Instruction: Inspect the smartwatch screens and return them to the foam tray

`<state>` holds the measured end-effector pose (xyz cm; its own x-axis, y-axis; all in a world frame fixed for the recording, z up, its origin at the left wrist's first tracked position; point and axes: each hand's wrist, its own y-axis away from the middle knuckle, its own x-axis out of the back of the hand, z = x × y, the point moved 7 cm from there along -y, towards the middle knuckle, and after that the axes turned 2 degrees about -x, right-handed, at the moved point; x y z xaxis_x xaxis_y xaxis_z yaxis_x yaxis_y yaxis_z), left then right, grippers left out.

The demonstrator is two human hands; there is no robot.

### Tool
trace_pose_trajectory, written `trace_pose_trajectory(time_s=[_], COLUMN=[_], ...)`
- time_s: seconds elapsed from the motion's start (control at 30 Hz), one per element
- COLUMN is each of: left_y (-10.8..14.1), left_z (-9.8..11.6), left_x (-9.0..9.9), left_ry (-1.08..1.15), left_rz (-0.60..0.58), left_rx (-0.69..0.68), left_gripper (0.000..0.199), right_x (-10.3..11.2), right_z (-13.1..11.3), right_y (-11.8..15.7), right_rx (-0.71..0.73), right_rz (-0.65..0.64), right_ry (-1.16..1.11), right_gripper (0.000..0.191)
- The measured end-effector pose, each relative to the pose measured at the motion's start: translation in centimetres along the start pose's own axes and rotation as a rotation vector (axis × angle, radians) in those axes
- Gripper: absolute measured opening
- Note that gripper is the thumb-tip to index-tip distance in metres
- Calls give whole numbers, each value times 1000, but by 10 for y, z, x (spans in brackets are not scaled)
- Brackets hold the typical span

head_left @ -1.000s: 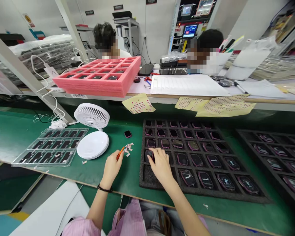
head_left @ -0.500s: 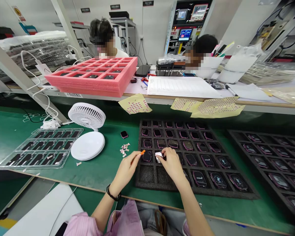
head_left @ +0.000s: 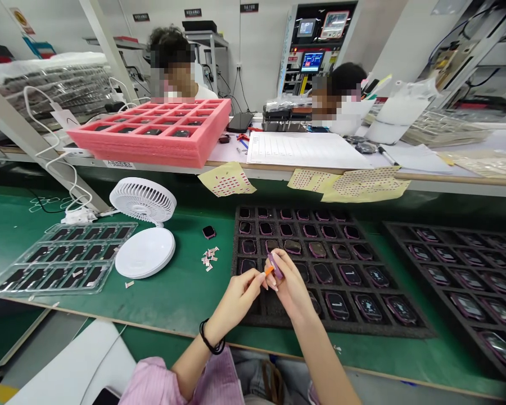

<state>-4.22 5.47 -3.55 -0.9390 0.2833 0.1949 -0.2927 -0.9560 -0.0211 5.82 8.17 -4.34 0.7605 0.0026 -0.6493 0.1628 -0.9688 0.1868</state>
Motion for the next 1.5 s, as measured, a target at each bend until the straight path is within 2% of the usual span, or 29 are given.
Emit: trace_pose_trajectory(time_s=[0.27, 0.4, 0.57, 0.67, 0.73, 0.8, 0.93, 1.0, 1.07, 1.13, 1.23, 1.33, 1.4, 1.5], left_y=[0, -2, -4, -5, -6, -8, -10, -8, -6, -4, -2, 1, 4, 8], left_z=[-3, -2, -7, -12, -14, -12, -8, -14, -25, -34, -41, -42, -41, -42], left_x=[1, -3, -6, -6, -2, 0, 7, 20, 38, 57, 78, 90, 96, 105], left_ry=[43, 142, 217, 198, 196, 201, 136, 76, 16, -71, -267, -418, -490, -568], left_rz=[-22, -58, -22, -16, 30, 83, 170, 242, 303, 327, 328, 348, 367, 392], left_rx=[13, 31, 43, 60, 63, 44, -39, -26, 16, 40, 44, 60, 83, 111], left_gripper=[39, 43, 48, 49, 51, 51, 45, 44, 43, 43, 43, 40, 39, 37], right_x=[1, -3, 1, 3, 2, 3, 5, 14, 26, 35, 35, 32, 42, 73], right_z=[0, 13, 29, 29, 25, 21, 15, 2, -16, -25, -19, -15, -23, -45], right_y=[1, -1, -6, -6, -3, 1, 5, 4, 3, -1, -10, -8, -3, 8], right_rx=[54, -57, -161, -152, -92, -15, 88, 231, 396, 453, 435, 533, 592, 582], right_rz=[-1, -49, -17, -8, 5, 44, 74, 118, 214, 261, 174, 113, 208, 464], right_ry=[68, -78, -235, -214, -152, -40, 252, 429, 641, 874, 1201, 1475, 1632, 1826], right_gripper=[31, 35, 40, 38, 32, 24, 27, 26, 24, 23, 19, 20, 22, 28])
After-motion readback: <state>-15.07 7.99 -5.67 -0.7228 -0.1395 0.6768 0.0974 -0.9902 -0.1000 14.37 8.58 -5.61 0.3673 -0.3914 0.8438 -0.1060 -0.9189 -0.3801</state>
